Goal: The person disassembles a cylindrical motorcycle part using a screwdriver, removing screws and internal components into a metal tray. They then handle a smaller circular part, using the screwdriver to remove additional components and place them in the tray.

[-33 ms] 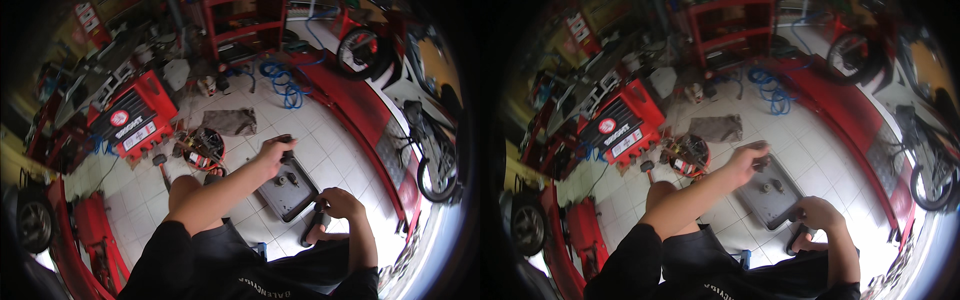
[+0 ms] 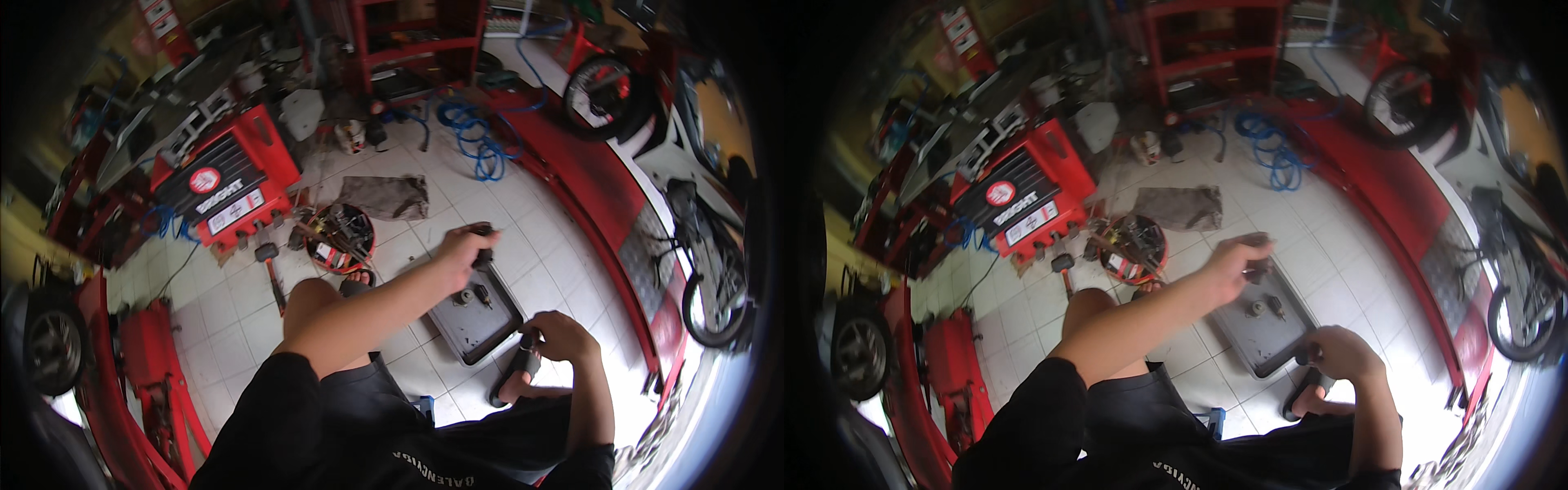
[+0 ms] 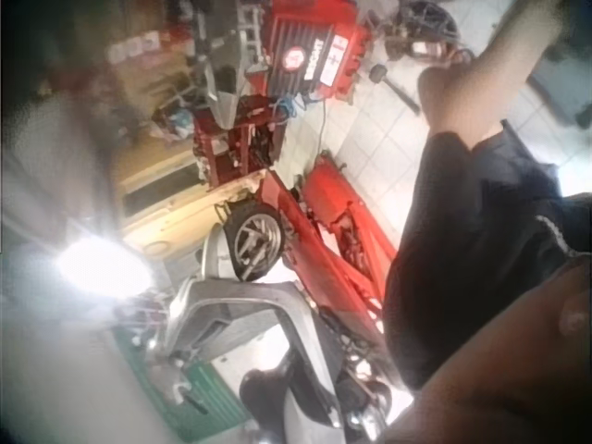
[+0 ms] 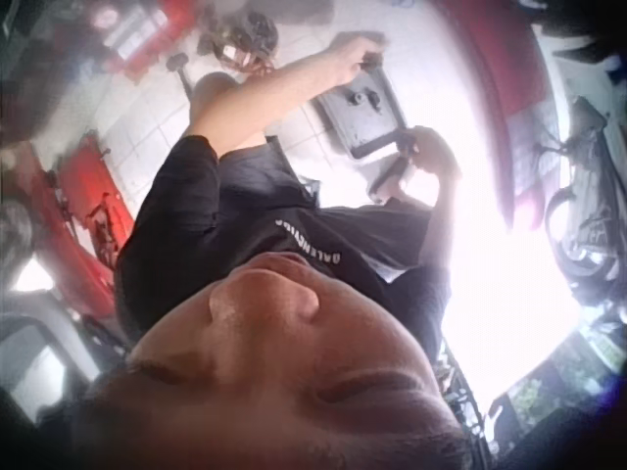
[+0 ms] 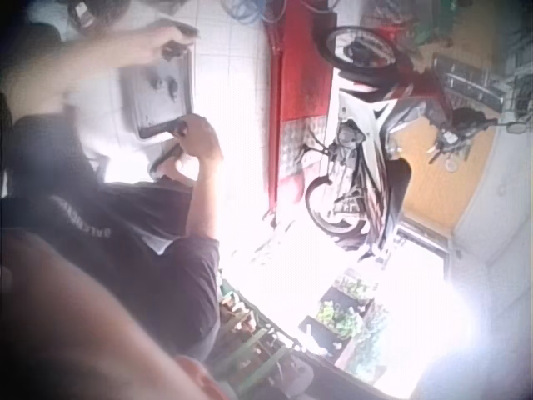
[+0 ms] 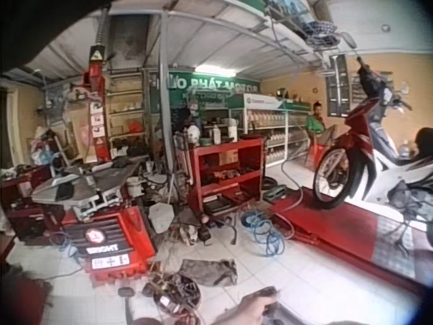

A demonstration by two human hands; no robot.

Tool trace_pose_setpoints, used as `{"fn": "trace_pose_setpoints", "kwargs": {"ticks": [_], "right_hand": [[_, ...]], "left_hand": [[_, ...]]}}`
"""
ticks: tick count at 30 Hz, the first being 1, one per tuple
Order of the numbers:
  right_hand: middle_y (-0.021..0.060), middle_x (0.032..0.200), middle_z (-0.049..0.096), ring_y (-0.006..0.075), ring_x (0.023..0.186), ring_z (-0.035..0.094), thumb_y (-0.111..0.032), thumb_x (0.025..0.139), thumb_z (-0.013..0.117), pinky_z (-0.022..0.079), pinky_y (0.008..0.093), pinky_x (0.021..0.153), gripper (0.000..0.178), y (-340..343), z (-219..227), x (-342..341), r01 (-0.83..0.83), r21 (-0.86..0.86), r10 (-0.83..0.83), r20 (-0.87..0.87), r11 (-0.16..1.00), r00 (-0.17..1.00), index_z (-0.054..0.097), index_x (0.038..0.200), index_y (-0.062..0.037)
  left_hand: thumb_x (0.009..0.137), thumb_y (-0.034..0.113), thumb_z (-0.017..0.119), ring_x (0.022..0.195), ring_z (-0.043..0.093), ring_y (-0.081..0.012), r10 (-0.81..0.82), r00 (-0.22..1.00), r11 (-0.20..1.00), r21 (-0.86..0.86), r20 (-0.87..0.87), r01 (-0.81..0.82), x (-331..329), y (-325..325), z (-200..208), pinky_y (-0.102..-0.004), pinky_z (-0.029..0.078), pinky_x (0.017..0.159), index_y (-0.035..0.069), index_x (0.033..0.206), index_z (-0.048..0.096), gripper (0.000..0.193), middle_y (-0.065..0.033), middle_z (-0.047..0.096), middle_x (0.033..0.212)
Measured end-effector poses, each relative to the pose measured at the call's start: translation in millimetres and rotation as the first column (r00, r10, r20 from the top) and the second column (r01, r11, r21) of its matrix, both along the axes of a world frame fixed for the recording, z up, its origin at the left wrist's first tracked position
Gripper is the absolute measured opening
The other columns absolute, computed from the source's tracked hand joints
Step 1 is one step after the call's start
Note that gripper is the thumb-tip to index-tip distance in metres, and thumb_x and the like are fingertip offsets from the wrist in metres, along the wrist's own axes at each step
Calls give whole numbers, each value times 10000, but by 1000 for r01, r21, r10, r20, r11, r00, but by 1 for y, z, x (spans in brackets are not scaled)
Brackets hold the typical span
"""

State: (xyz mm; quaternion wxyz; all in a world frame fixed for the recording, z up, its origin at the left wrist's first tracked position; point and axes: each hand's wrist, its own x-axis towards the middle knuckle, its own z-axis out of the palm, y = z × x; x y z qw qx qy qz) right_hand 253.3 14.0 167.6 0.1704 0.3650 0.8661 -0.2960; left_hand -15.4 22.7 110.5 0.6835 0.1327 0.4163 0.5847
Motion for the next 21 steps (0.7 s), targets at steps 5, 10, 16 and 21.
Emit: {"fn": "trace_pose_setpoints", "kwargs": {"ticks": [5, 10, 16, 21], "right_hand": [[125, 878, 722, 298, 830, 700, 28, 728, 733, 551, 385, 756, 294, -1, -19, 16, 40, 82, -32, -103, 996, 994, 772, 1001, -74], [138, 894, 718, 295, 802, 695, 4, 731, 748, 549, 381, 750, 312, -15, 1, -2, -8, 134, 37, -216, 991, 976, 768, 1037, -54], [142, 911, 740, 288, 859, 718, -126, 769, 847, 551, 390, 793, 342, -36, 41, -24, -65, 104, 95, -315, 992, 944, 756, 1095, -75], [111, 770, 730, 299, 728, 707, -162, 753, 860, 559, 390, 766, 350, -47, 57, -8, -84, 227, 175, -418, 970, 891, 767, 1082, -84]], "left_hand": [[838, 60, 808, 722, 613, -129, 10, 998, 997, 74, -58, -6, 32, 6, 22, -292, 476, 601, 18, 1179, 678, 367, -38, 676, 904], [840, 74, 810, 687, 587, -121, 46, 988, 998, 56, -150, -38, 26, -3, 20, -293, 461, 571, 33, 1234, 662, 423, -34, 669, 898], [793, 167, 862, 693, 607, -116, 142, 869, 986, -10, -475, -167, -4, -9, -63, -293, 472, 580, 49, 1160, 712, 414, -32, 695, 889], [771, 268, 885, 641, 655, -150, -50, 636, 975, -176, -770, -138, -6, -60, -143, -315, 519, 615, 61, 1056, 738, 382, -53, 727, 808]]}}
